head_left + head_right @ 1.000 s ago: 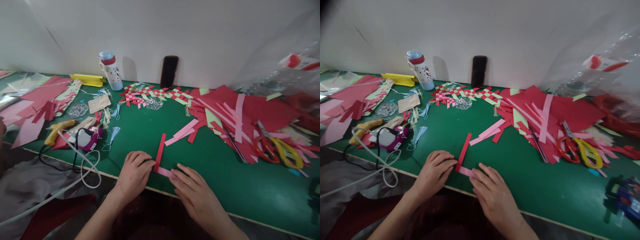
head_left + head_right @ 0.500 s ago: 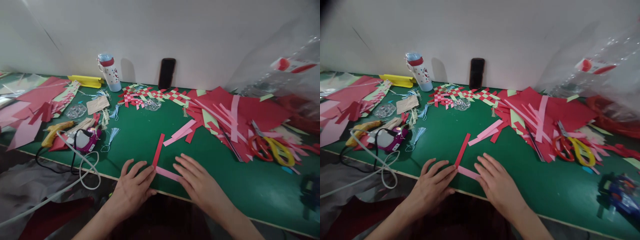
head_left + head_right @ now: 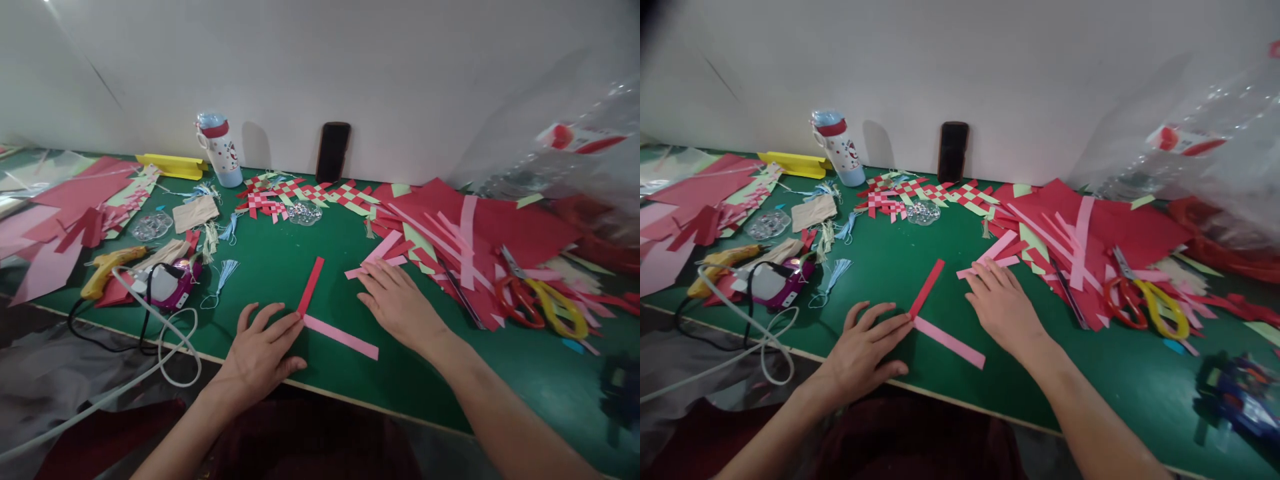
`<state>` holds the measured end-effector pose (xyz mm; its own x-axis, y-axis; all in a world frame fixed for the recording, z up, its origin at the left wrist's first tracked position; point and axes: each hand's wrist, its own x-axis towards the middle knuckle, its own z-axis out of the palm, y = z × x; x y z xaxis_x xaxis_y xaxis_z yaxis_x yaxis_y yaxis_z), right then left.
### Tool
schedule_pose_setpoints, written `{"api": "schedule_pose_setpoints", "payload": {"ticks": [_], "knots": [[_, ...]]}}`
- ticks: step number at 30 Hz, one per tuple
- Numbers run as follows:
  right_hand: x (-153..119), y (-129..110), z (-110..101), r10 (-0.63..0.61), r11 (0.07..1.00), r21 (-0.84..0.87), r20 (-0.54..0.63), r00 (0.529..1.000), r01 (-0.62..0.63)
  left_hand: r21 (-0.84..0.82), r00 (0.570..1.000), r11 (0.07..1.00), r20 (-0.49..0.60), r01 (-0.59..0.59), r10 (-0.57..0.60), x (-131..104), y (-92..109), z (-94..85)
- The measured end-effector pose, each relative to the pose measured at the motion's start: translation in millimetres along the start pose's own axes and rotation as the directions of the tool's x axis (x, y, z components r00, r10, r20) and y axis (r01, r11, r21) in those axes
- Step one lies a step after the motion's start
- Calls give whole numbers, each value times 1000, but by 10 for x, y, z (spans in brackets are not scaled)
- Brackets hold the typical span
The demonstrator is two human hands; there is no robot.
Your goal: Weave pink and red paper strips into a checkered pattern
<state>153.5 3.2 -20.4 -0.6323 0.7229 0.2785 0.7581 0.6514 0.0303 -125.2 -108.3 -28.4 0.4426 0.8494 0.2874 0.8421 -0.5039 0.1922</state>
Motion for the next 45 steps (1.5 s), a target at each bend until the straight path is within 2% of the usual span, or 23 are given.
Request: {"api": "schedule_pose_setpoints", "payload": {"ticks": [3,6,10,18,22,28,36,40,45], "knots": [[-74,-189,-98,-24,996,87,-54,998,28,-77,991,993,85,-93,100,76,34,8],[-190,-477,-101,-109,973,198,-40,993,115,-122,978,984,147,-128,145,125,53,18],[-292,-663,9,-127,960,247,-33,991,132,-111,977,984,144,-140,155,121,53,25],[-269,-649,30,-81,946,313,-40,996,89,-85,993,989,8,-120,121,64,90,-15],[-254,-657,10,-73,938,336,-38,997,81,-57,984,984,53,-166,169,101,99,-19],[-282,-618,-39,-98,952,284,-70,993,114,-76,982,986,103,-148,156,129,99,-11],[-572,-754,-105,-123,964,221,-131,984,150,-50,983,986,89,-158,162,134,92,-6],[-723,-657,-146,-118,972,188,-125,985,141,-54,984,986,73,-157,160,132,101,6],[-967,-462,-234,-238,968,69,-74,968,243,-49,988,988,48,-146,148,119,119,22]]}}
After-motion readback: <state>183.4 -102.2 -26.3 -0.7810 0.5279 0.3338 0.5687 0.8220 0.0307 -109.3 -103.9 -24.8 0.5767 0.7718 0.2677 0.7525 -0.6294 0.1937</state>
